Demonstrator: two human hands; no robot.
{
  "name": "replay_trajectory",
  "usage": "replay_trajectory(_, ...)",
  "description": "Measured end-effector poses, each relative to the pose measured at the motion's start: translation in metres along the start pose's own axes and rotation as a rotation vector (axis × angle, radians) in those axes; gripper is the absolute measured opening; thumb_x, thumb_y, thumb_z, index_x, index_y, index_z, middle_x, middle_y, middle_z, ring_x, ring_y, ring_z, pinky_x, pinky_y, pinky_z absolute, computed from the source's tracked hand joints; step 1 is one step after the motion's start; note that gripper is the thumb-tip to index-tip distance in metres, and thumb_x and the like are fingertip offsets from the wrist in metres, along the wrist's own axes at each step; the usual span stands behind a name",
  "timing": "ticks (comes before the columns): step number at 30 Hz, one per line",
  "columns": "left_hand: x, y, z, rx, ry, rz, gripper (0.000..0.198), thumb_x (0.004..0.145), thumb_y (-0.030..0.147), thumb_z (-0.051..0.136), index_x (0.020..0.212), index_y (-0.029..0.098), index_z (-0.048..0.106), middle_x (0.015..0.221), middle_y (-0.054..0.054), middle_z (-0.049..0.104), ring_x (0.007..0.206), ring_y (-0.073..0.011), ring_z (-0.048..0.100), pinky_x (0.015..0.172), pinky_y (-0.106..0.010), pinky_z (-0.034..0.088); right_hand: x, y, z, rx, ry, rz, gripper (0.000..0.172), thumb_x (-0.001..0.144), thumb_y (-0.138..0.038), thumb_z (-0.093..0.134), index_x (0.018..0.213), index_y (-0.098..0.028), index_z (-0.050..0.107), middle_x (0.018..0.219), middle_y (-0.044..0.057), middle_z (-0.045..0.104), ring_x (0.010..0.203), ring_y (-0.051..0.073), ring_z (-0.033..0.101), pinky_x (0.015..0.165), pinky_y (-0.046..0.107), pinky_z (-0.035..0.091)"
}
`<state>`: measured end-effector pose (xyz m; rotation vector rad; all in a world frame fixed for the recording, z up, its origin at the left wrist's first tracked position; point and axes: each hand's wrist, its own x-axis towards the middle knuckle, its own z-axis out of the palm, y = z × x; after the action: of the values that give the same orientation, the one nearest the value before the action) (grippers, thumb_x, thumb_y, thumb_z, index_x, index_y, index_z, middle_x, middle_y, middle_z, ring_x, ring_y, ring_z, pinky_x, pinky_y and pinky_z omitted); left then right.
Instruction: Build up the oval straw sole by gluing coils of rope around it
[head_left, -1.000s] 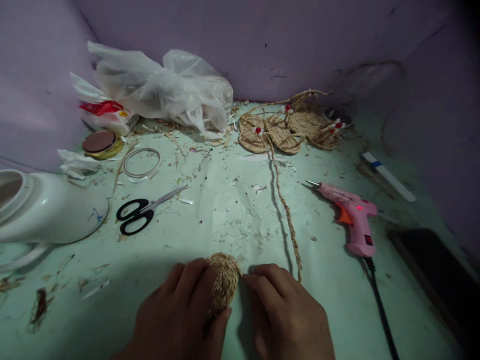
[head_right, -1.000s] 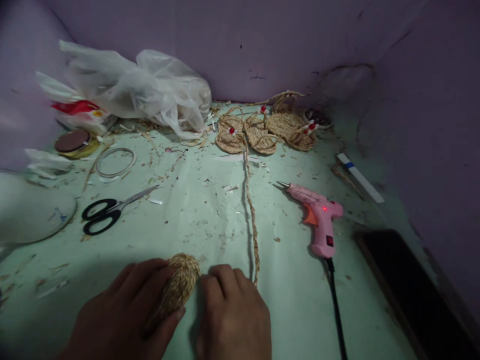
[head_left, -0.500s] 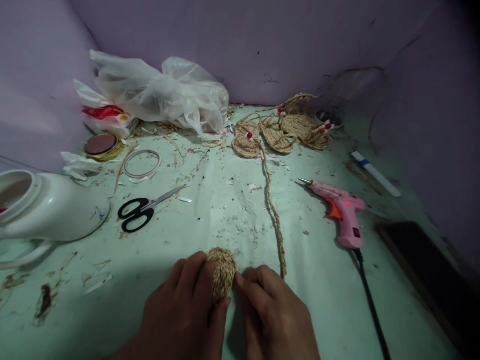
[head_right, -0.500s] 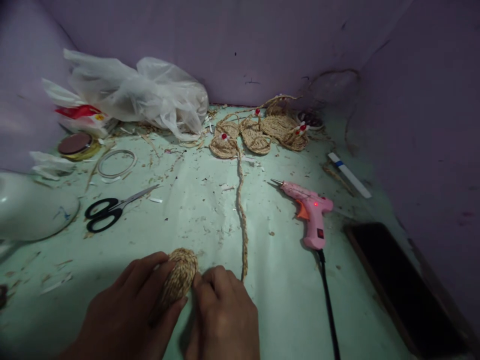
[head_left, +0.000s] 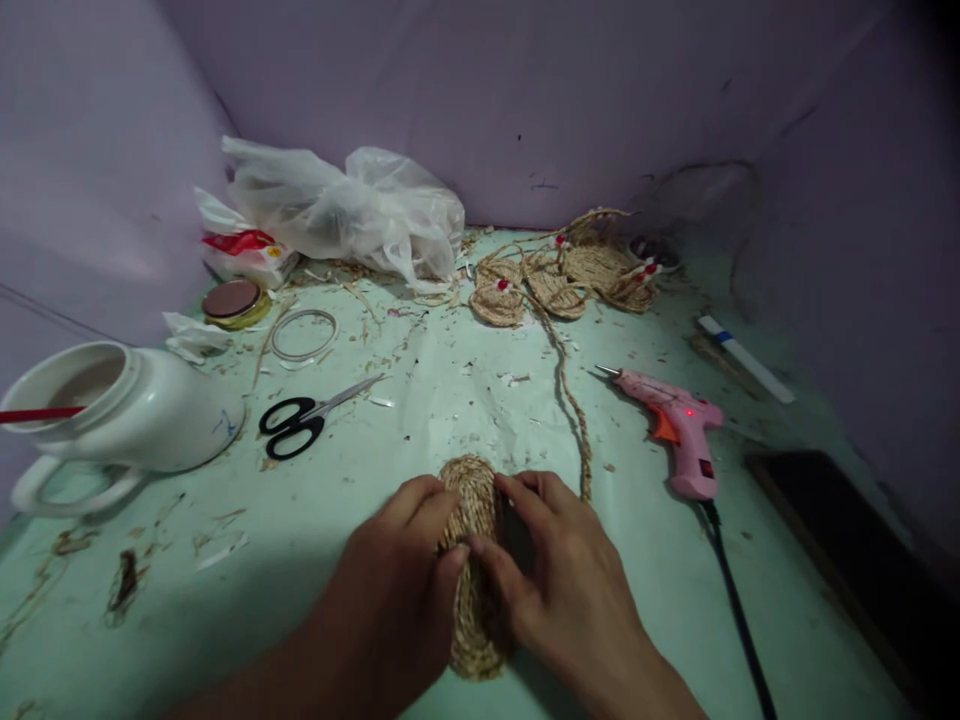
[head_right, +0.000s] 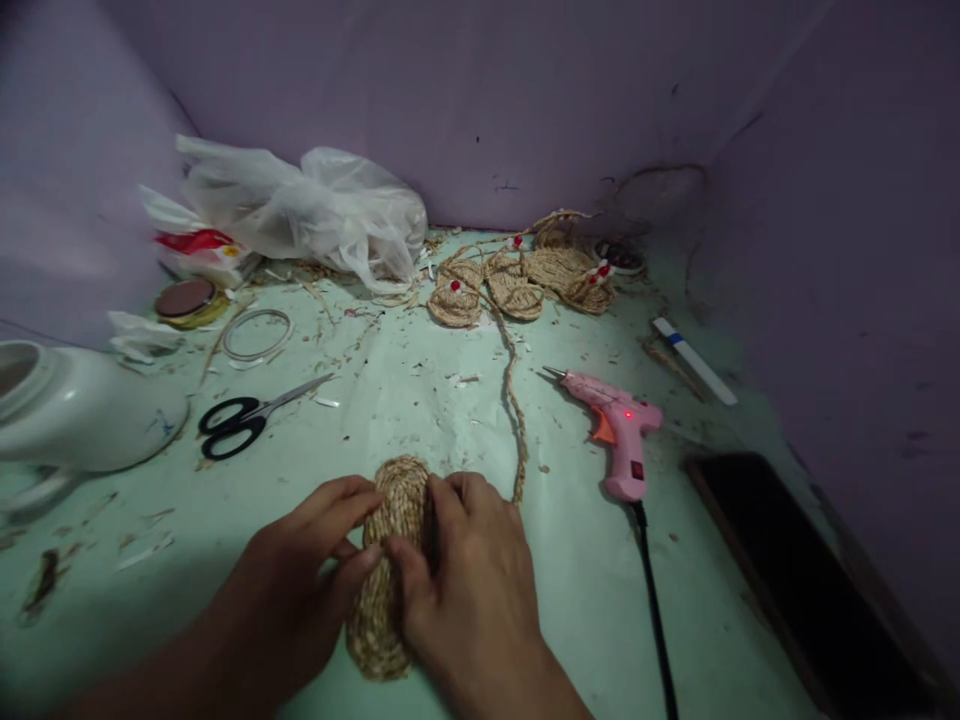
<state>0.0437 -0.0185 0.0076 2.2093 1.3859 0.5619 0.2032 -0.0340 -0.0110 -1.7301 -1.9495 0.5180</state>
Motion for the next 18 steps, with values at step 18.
replay_trajectory(18,0.041,-0.019,0.0,0.122,-0.129,0.087,0.035,0.073,0.01,0.05,0.106,0.018,0.059,0.104,-0.01,0.053,0.097,-0.0283,0.048,0.082,-0.049,0.045,-0.015,0.001,0.014,-0.012,0.062,-0.008,0.05,0.079,-0.024,0.057,0.127,-0.017,0.045,0.103,0.013,0.052,0.084,0.027,0.053,0.07,0.046,0.05)
